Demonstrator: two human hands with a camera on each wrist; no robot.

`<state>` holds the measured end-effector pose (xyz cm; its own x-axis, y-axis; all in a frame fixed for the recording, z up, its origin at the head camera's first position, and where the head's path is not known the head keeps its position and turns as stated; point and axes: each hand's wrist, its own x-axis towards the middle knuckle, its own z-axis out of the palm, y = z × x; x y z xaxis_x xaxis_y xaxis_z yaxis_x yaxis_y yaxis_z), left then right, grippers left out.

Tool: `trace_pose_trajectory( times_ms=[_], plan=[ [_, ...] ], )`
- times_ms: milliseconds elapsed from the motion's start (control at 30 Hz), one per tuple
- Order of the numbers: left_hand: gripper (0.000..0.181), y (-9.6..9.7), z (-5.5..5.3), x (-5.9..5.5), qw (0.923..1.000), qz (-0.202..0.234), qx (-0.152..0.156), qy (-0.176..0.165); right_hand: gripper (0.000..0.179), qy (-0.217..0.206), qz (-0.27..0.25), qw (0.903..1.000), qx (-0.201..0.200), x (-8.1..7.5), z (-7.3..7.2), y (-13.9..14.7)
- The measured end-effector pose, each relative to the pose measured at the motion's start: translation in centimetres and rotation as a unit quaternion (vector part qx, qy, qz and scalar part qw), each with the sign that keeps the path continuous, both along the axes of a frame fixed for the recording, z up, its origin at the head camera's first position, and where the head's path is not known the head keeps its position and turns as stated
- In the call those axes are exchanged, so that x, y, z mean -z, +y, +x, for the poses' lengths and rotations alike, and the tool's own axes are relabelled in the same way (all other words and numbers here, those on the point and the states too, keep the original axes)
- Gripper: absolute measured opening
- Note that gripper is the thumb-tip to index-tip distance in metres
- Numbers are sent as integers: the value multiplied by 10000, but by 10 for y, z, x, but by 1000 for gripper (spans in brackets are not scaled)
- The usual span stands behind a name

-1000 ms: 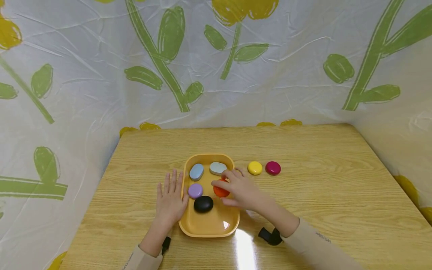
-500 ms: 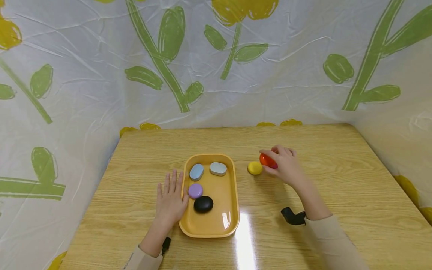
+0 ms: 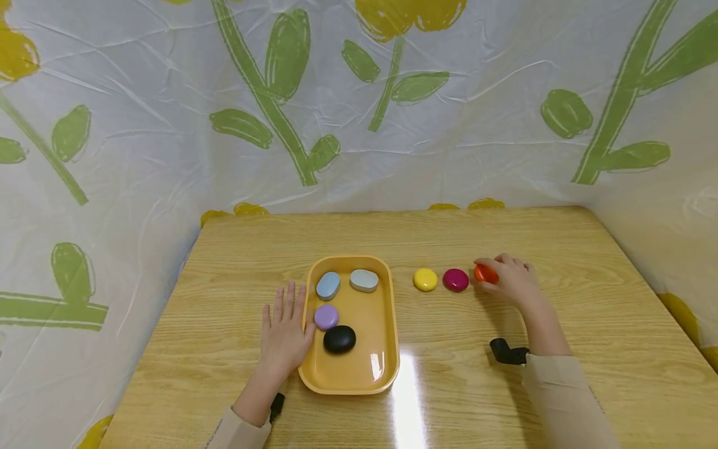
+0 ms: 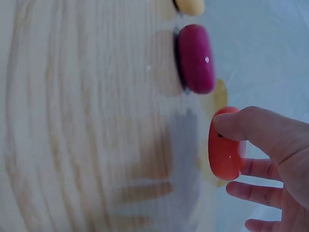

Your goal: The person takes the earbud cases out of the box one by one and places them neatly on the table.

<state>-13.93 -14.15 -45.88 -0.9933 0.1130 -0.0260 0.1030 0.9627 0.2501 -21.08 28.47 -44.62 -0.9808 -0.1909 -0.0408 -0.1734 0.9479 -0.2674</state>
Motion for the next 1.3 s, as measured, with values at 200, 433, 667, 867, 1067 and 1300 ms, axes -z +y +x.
trace_pose_trajectory(
  times_ms=[200,433,667,867,1067,1300],
  plan=[
    [59,1,-1,1,10000,-22,16,15,50,-328,72,9994,30,8,1,9],
    [60,1,-1,1,9999,-111,26,-17,50,-567,12,9984,-31,11,2,10],
    [60,1,-1,0,10000,-61,25,-21,54,-627,-227,9978,2,10,0,9],
    [60,0,-1,0,10000,-27,29,-35,61,155,-782,9968,51,6,-2,-3],
    [59,-1,-2,1,10000,-11,11,1,54,1070,-1205,9858,-476,-9,-6,-49],
    [60,-1,-1,1,10000,-78,33,-38,53,1519,-1039,9773,-1047,-17,-4,-111]
  ],
)
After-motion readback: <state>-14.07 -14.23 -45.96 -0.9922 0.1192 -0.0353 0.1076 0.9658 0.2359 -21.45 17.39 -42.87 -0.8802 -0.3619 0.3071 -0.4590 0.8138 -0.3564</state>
